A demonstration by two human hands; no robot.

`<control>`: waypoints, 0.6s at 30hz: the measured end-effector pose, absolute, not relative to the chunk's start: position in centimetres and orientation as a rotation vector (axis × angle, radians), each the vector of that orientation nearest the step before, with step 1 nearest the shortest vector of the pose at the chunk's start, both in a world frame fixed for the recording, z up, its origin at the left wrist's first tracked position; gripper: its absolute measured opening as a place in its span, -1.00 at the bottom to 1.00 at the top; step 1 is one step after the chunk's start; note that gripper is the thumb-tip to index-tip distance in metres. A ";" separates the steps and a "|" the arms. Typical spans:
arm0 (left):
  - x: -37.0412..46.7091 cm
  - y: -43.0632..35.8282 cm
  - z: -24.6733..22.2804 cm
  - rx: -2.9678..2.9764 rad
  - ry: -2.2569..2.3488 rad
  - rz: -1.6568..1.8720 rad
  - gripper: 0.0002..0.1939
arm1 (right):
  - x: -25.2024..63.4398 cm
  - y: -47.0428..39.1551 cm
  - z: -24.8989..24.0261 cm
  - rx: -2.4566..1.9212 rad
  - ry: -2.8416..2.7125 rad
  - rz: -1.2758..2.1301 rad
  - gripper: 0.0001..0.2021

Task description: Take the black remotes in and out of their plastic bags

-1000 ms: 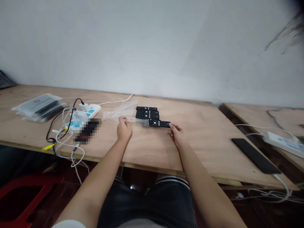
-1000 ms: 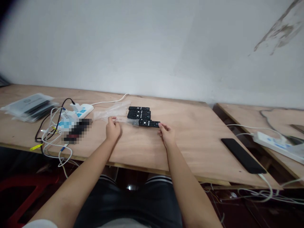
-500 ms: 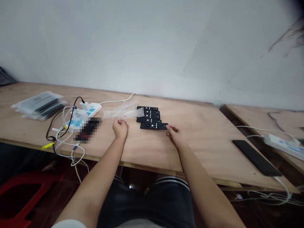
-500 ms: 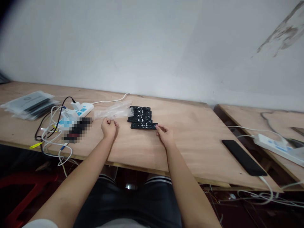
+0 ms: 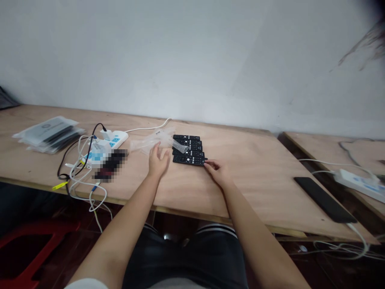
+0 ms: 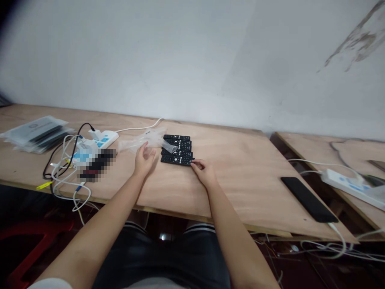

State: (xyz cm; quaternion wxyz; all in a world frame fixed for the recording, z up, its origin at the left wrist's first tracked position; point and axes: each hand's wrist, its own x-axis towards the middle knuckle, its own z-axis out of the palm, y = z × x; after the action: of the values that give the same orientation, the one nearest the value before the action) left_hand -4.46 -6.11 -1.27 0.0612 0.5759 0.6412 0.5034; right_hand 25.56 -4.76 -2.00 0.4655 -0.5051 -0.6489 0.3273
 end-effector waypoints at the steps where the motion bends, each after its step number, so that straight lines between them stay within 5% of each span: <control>1: -4.3 -6.3 -1.1 1.736 1.918 1.554 -0.59 | 25.6 -4.7 -2.1 -1.242 -1.604 0.791 -0.63; 5: -3.5 -6.9 -0.3 1.978 1.801 1.432 -0.79 | 25.5 -4.9 -1.8 -1.270 -1.662 0.765 -0.64; 11: -2.9 -7.1 -0.4 2.174 1.842 1.120 -0.43 | 25.4 -5.1 -1.5 -1.254 -1.754 0.671 -0.64; 18: -3.1 -7.0 -0.5 2.233 1.856 0.996 -0.29 | 26.0 -4.5 -2.1 -1.335 -1.747 0.571 -0.56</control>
State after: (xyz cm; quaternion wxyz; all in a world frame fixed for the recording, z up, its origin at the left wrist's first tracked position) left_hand -3.13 -6.95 -0.52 0.0359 0.7268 0.6044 0.3243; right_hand 25.97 -4.50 -2.07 0.4214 -0.5328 -0.6975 0.2280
